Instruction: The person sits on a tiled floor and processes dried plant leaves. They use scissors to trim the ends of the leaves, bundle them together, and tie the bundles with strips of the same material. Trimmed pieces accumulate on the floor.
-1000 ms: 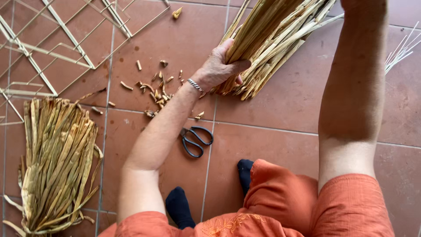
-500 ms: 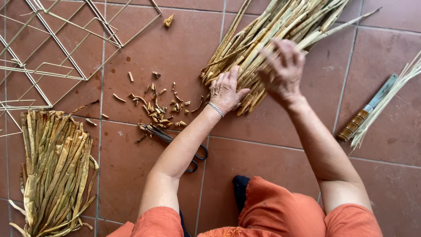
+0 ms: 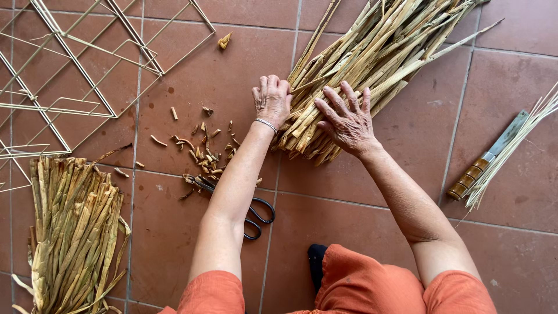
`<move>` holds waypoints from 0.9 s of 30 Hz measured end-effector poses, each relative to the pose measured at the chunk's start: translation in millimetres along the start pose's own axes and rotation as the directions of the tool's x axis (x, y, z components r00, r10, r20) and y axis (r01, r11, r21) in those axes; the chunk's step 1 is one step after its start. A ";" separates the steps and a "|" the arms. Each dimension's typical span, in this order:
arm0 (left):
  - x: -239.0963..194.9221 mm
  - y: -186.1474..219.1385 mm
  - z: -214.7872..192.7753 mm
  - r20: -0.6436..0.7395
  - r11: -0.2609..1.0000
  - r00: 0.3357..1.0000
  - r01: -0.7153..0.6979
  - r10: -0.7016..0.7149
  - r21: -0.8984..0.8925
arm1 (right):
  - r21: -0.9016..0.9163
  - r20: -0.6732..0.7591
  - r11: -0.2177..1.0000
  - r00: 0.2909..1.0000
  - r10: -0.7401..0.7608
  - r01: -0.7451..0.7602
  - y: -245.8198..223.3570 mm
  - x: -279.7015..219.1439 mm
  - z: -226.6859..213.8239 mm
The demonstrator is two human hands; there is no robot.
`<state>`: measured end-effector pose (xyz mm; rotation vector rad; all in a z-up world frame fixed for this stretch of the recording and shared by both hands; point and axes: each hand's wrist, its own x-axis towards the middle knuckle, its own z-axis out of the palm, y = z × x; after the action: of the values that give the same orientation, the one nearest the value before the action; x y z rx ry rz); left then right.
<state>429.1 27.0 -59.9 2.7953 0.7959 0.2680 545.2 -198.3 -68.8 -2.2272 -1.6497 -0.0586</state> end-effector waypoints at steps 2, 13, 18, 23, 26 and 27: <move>4.2 -5.7 2.1 0.120 0.997 0.992 0.050 -0.044 -0.050 | -0.019 -0.013 1.000 1.000 -0.007 0.007 1.8 0.0 2.2; -21.3 -29.6 -127.3 -0.335 0.991 0.941 -0.076 0.034 -0.114 | 0.006 -0.017 1.000 1.000 0.001 -0.001 2.0 1.5 5.1; -73.9 -22.4 -246.8 -0.526 0.981 0.850 -0.079 -0.028 -0.179 | 0.021 0.003 1.000 1.000 0.014 -0.014 -2.3 7.2 0.5; -130.1 13.0 -283.0 -0.469 0.990 0.883 -0.063 -0.003 -0.125 | 0.263 0.012 0.951 0.986 0.166 -0.164 -13.8 28.2 -25.1; -151.5 39.3 -286.4 -0.457 0.975 0.886 -0.166 0.081 -0.149 | 0.329 -0.330 0.943 0.931 0.155 -0.041 -29.3 41.2 -45.4; -158.0 46.8 -287.4 -0.454 0.965 0.883 -0.212 0.122 -0.155 | 0.302 -0.463 0.953 0.879 0.113 0.036 -38.8 47.2 -50.0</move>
<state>252.9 -49.9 209.9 2.6391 0.5657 0.9859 533.1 -161.1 -0.2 -1.8247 -1.2475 -0.2993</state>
